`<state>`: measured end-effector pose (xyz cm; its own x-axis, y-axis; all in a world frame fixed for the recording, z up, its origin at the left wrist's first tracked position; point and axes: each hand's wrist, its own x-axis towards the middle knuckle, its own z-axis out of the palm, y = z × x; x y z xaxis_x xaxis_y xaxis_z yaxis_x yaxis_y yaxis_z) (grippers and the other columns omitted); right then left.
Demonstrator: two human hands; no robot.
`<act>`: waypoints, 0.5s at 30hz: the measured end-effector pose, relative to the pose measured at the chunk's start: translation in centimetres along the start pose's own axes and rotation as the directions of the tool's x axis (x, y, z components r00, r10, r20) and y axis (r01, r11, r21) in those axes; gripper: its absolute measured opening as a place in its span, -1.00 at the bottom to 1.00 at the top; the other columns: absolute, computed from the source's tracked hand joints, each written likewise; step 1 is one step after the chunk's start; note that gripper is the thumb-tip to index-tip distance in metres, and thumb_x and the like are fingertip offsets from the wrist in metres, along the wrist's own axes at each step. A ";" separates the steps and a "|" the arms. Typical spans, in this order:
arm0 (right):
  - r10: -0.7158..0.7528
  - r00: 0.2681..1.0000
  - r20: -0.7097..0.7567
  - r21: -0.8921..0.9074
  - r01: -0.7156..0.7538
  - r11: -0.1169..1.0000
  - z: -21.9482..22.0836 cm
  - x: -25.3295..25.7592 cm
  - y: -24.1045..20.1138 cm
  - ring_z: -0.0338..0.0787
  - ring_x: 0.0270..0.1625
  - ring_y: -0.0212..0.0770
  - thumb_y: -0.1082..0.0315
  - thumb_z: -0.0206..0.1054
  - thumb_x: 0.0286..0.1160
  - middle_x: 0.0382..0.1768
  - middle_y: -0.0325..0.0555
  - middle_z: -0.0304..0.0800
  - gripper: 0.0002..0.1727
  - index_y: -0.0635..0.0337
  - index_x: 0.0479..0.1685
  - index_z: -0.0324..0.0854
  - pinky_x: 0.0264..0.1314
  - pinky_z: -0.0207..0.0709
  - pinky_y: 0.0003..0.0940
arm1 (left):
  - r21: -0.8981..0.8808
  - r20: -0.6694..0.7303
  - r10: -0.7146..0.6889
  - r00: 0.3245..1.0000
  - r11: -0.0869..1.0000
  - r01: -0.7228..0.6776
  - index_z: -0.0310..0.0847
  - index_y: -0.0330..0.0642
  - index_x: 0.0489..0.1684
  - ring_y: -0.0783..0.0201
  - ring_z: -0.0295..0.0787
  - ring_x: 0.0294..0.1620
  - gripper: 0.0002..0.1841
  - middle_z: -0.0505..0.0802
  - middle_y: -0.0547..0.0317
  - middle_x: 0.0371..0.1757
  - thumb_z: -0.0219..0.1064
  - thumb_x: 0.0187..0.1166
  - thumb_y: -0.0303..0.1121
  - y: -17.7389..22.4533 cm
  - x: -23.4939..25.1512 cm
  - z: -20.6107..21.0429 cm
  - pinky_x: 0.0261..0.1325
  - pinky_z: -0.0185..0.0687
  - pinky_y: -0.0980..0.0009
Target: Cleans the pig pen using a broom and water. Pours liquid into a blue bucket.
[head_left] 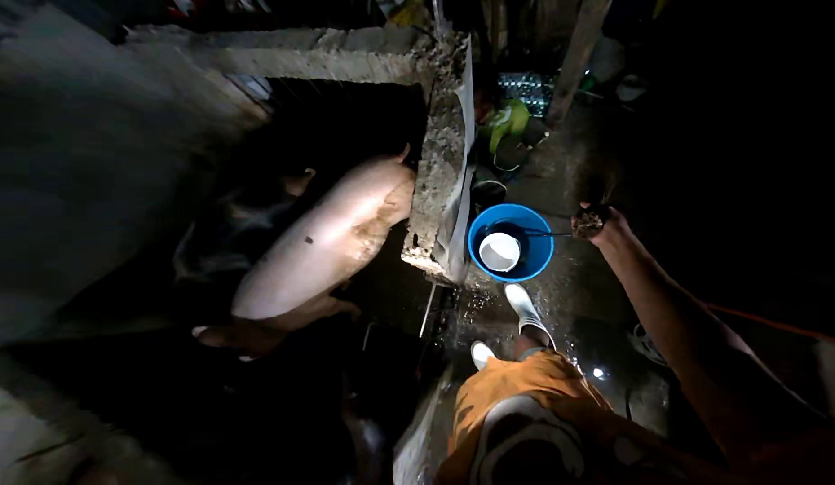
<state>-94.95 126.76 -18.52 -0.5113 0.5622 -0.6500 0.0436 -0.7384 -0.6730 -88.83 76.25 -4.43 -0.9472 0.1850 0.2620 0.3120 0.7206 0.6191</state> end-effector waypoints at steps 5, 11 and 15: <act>0.064 0.992 0.105 0.111 -0.075 0.991 6.4 10.3 1.3 0.67 -0.37 -0.34 0.11 -0.16 0.92 -0.37 -0.23 0.60 -0.69 0.05 0.00 0.42 -0.26 0.67 -0.39 | 0.104 -0.178 -0.081 0.981 0.989 0.101 0.34 -0.74 0.38 0.20 0.71 0.33 0.15 0.73 -0.40 0.24 0.70 -0.06 0.15 2.1 1.6 3.0 0.46 0.56 0.37; 0.234 0.966 0.112 0.027 -0.239 0.971 14.8 18.3 3.8 0.69 -0.17 -0.35 0.08 -0.26 0.95 -0.12 -0.16 0.61 -0.60 0.13 0.29 0.37 -0.04 0.64 -0.47 | 0.151 0.145 -0.870 0.472 0.491 0.858 0.14 -0.84 0.46 0.65 0.51 0.11 -0.17 0.67 -0.26 0.31 0.55 0.30 -0.45 15.7 12.9 3.2 0.31 0.32 0.73; 0.313 0.936 0.161 -0.072 -0.305 0.950 20.0 21.1 5.9 0.77 -0.07 -0.24 0.14 -0.03 0.90 -0.03 -0.10 0.68 -0.70 0.10 0.30 0.42 -0.02 0.73 -0.36 | 0.195 -0.267 -0.220 0.938 0.941 0.277 0.32 -0.80 0.34 0.33 0.75 0.24 0.14 0.78 -0.40 0.14 0.64 0.03 0.18 6.4 4.3 9.7 0.44 0.56 0.42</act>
<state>-122.61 126.79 -29.16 -0.6032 0.2349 -0.7622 0.2595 -0.8459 -0.4660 -91.60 88.13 -6.50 -0.9376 -0.1635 0.3068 0.0171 0.8598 0.5104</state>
